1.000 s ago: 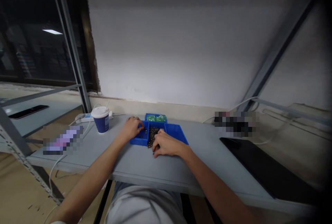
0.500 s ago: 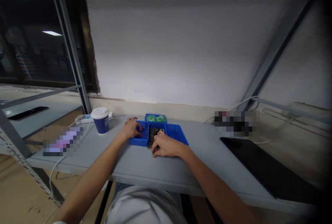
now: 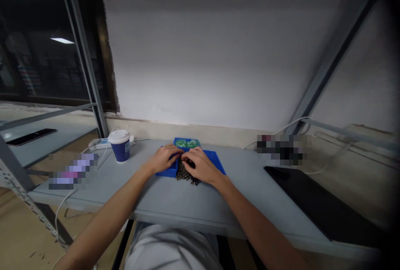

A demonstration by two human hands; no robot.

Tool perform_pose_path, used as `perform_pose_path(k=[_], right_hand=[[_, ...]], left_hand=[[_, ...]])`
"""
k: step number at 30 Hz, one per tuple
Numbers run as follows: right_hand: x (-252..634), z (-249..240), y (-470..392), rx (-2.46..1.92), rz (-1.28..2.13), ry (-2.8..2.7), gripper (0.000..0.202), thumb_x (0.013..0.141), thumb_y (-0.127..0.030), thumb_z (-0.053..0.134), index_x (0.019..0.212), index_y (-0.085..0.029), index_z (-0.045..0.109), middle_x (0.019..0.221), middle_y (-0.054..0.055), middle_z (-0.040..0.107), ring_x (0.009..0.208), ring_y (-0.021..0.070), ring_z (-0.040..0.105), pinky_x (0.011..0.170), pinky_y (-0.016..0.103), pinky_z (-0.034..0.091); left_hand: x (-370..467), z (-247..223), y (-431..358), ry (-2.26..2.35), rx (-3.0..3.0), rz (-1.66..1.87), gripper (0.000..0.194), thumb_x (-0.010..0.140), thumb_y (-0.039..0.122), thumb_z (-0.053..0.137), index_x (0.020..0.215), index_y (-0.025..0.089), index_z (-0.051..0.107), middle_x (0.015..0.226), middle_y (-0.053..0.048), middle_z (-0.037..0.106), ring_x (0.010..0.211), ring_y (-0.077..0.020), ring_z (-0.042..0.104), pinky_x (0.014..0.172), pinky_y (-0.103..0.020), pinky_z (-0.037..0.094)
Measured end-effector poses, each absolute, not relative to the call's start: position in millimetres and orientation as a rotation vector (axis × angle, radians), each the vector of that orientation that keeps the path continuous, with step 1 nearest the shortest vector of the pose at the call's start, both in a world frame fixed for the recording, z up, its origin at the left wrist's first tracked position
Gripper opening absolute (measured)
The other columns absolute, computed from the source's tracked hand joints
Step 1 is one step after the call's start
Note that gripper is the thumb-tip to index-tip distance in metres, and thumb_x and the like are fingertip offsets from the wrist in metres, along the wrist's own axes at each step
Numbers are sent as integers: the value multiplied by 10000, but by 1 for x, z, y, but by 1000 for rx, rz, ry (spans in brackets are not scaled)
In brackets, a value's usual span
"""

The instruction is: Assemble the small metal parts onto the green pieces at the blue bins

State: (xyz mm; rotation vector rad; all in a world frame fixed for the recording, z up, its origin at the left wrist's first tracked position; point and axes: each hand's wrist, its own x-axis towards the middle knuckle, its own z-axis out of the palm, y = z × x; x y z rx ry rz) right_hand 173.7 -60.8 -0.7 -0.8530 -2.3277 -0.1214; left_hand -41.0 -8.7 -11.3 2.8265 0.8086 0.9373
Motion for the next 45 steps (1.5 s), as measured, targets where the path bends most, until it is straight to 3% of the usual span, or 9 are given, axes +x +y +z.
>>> perform_pose_path(k=[5,13,16,27,35,45], right_hand=[[178,-4,-54,-807,-199,-2234,167,988,-155,495,1028,-193,653,946,81,673,908,233,584,895,431,461],[177,-13,-47,-713,-220,-2165,226,976,-85,489,1052,-197,670,1016,82,687,995,246,560,903,437,461],[179,-15,-43,-699,-263,-2142,244,972,-86,499,1055,-201,697,1065,97,673,1007,246,564,895,437,468],[178,-12,-44,-792,-191,-2119,184,1000,-175,522,962,-211,698,919,55,731,869,223,613,842,409,447],[176,-14,-44,-822,-162,-2151,219,1002,-156,489,1062,-211,693,1009,73,740,927,234,622,855,414,444],[174,-13,-46,-855,-157,-2147,140,1005,-180,522,996,-199,661,973,62,726,929,232,617,868,399,422]], left_hand=[[-36,-12,-14,708,2898,881,235,1024,273,478,1129,199,675,1079,-70,697,1066,-217,596,975,-353,465],[-37,-5,-20,825,2826,931,301,1048,374,437,1153,194,654,1092,-75,698,1009,-216,605,911,-343,475],[-36,-6,-19,816,2829,939,301,1052,360,424,1122,194,665,1081,-76,701,1007,-213,606,908,-342,475],[-36,-9,-17,763,2818,933,251,1034,309,456,1074,200,679,1045,-53,712,989,-196,621,901,-316,470],[-35,-10,-17,791,2802,932,254,1013,311,467,1020,187,689,973,-59,709,927,-194,629,868,-310,474],[-34,-9,-21,805,2813,934,262,1013,308,459,1000,181,688,952,-61,701,902,-189,622,849,-296,470]])
